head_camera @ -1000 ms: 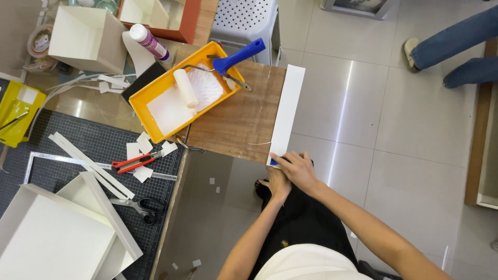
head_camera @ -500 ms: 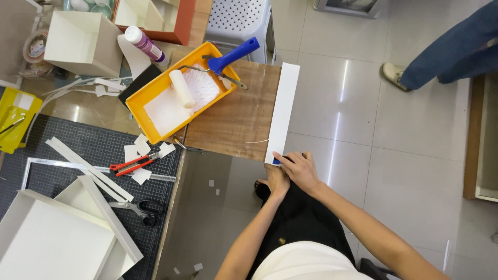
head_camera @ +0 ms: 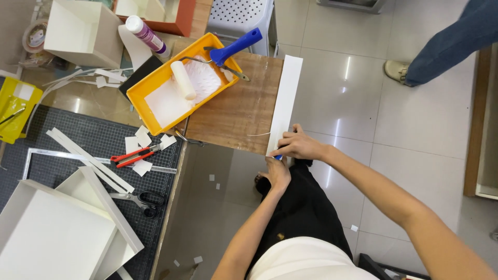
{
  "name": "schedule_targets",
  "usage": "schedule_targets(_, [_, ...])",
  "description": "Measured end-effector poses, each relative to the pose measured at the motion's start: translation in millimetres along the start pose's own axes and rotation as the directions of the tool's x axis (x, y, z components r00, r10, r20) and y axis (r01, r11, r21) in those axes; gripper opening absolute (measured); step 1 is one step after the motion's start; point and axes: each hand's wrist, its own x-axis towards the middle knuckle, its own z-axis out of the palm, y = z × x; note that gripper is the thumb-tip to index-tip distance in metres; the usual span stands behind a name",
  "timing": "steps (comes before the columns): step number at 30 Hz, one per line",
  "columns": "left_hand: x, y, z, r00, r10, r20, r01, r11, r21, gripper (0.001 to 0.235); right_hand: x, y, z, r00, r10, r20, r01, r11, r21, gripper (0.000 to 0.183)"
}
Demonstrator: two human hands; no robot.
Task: Applying glue to a cardboard strip using a roller and smoothing it with a scraper
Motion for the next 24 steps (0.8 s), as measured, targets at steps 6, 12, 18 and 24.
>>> schedule_targets(6, [-14, 18, -30, 1.000, 0.028, 0.001, -0.027, 0.999, -0.041, 0.044, 19, 5, 1, 0.994, -0.105, 0.035, 0.102, 0.992, 0.073, 0.026])
schedule_targets(12, [-8, 14, -17, 1.000, 0.009, -0.015, -0.010, 1.000, -0.009, 0.053, 21, 13, -3, 0.985, -0.137, 0.108, 0.129, 0.989, 0.073, 0.025])
schedule_targets(18, [-13, 18, -22, 1.000, -0.018, 0.016, 0.019, 0.997, -0.072, 0.048, 7, 15, -5, 0.980, -0.117, 0.161, 0.107, 0.992, 0.069, 0.024])
schedule_targets(24, [-22, 34, -45, 0.998, -0.031, 0.049, 0.033, 0.998, -0.046, 0.052, 16, 8, 16, 0.992, -0.051, 0.117, 0.047, 0.998, 0.034, 0.031])
